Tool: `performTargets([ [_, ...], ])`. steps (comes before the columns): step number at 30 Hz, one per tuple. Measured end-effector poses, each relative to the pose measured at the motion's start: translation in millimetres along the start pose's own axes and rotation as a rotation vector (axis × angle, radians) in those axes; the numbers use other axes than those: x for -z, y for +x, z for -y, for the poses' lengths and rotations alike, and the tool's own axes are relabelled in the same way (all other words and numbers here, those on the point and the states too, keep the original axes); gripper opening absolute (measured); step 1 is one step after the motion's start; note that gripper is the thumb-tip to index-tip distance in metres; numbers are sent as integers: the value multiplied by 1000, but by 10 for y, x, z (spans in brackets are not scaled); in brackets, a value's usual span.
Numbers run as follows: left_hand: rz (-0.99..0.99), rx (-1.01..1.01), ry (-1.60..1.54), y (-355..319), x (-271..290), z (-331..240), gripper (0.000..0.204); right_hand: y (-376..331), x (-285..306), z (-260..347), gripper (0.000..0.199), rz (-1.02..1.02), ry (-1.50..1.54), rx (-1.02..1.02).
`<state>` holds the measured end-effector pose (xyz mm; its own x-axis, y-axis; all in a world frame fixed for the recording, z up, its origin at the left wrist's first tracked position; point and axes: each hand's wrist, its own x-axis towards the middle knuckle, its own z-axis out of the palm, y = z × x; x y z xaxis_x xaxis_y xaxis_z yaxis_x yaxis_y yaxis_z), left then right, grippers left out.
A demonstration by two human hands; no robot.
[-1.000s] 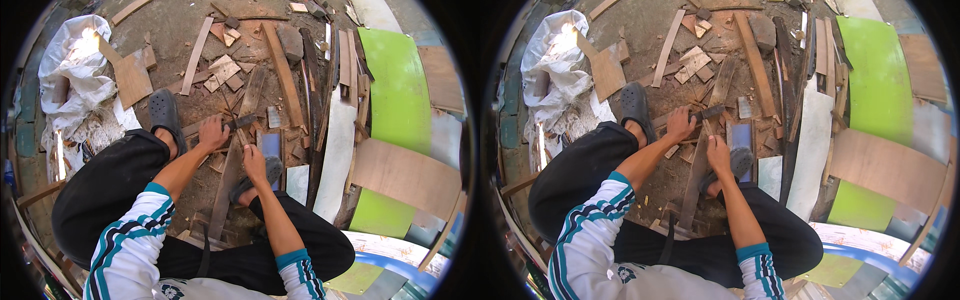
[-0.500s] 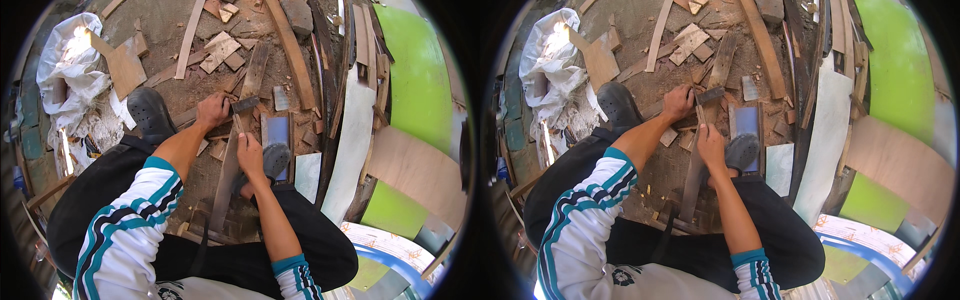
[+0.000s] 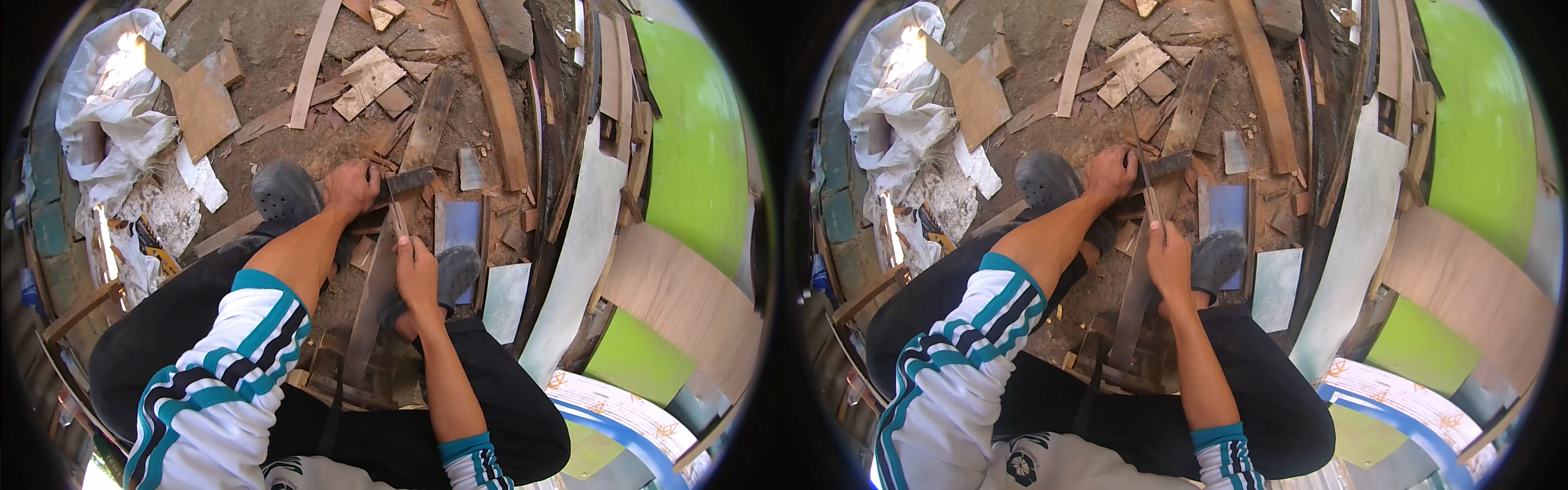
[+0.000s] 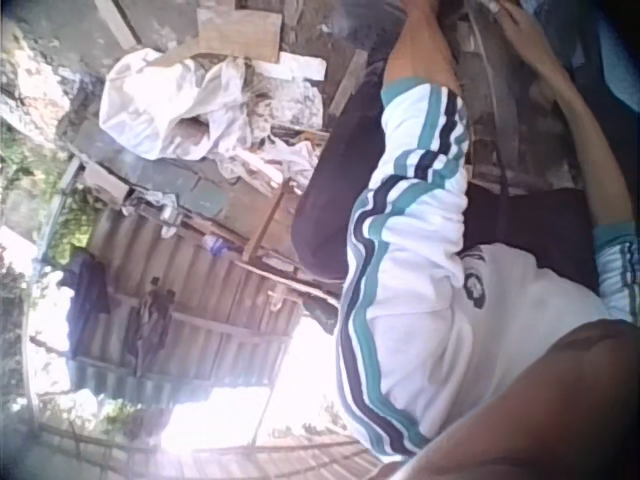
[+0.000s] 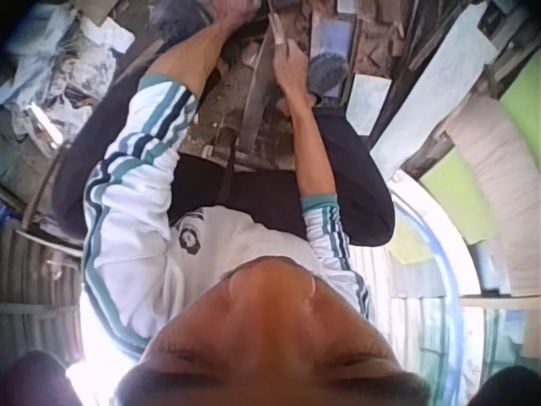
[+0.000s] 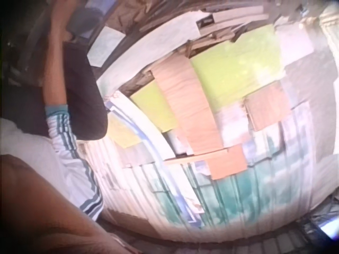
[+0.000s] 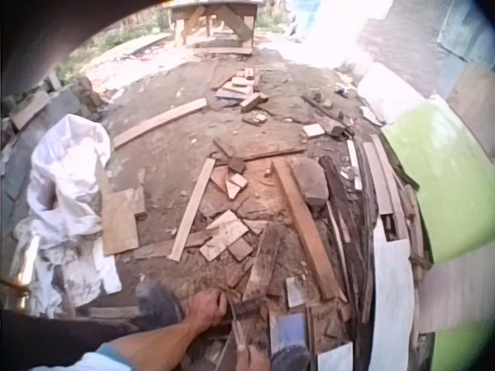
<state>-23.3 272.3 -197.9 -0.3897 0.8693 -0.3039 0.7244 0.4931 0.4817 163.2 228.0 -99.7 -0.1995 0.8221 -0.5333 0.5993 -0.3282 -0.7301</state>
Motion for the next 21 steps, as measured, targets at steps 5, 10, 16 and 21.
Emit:
performTargets([
  [5, 20, 16, -36, -6, 9, -22, 32, -472, 251, -10, 38, 1, -17, -108],
  [10, 21, 37, 6, -5, -11, -2, 31, -1374, 629, -228, 34, -83, -49, -100],
  [16, 28, 2, 45, 34, -36, -37, 32, -651, 349, -269, 42, -119, -3, -92],
  [21, -13, 2, 88, 32, -43, 39, 31, -1017, 464, -163, 29, -139, -25, -40],
])
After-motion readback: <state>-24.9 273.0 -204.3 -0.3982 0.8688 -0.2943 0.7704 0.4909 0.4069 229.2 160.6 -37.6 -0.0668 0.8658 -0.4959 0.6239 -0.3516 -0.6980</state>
